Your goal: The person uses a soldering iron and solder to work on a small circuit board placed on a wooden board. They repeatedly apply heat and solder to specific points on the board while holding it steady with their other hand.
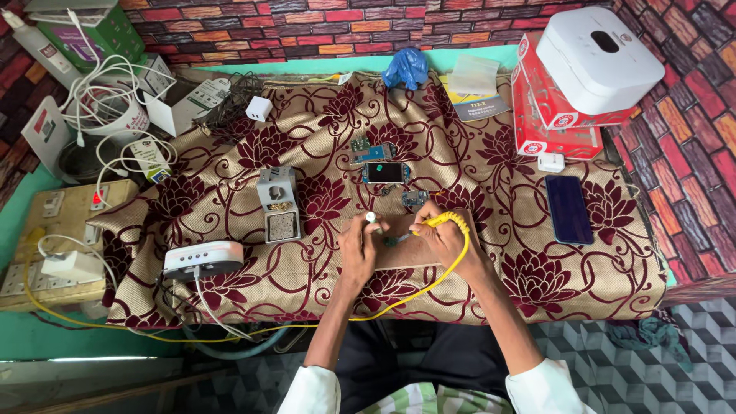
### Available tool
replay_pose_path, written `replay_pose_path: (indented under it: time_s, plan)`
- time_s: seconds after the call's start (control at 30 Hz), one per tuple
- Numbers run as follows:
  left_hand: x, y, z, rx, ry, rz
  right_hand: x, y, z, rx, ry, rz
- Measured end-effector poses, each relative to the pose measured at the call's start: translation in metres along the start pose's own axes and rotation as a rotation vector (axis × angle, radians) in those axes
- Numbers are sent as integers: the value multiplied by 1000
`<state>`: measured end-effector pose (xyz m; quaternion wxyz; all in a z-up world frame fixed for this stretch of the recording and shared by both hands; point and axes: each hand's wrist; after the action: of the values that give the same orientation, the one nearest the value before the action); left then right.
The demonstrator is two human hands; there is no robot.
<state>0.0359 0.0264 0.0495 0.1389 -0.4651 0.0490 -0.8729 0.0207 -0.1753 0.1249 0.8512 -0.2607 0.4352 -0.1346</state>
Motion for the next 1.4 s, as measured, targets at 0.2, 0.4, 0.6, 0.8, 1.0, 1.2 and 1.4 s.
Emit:
replay_pose_path:
  time_s: [0.2,0.4,0.6,0.8,1.0,1.2,1.4]
  plan:
    - [-13,5,-4,5,-19,-39,-5,0,-8,62,-131,-143]
    - [-33,11,-9,-27,-92,22,4,27,-23,281,-206,-276]
    - [-36,11,-12,17,9,26,32,47,-44,414,13,-181]
    - [-20,4,-9,-1,-118,75,49,39,-83,1045,89,230]
    - [-20,4,-11,34,5,-5,68,10,-111,1222,98,149]
    - [-37,10,-13,37,-12,-22,68,20,-115,1021,137,-7]
    - [-46,11,-16,38,-2,-50,73,30,-113,934,106,-37]
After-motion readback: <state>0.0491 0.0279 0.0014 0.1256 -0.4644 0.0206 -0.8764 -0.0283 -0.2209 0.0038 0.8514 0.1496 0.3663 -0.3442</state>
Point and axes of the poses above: each hand's wrist, its own z-axis towards the middle knuckle, its own y-axis out of the palm, x = y × z, and after that the axes turned 5 degrees about -y, right-handed
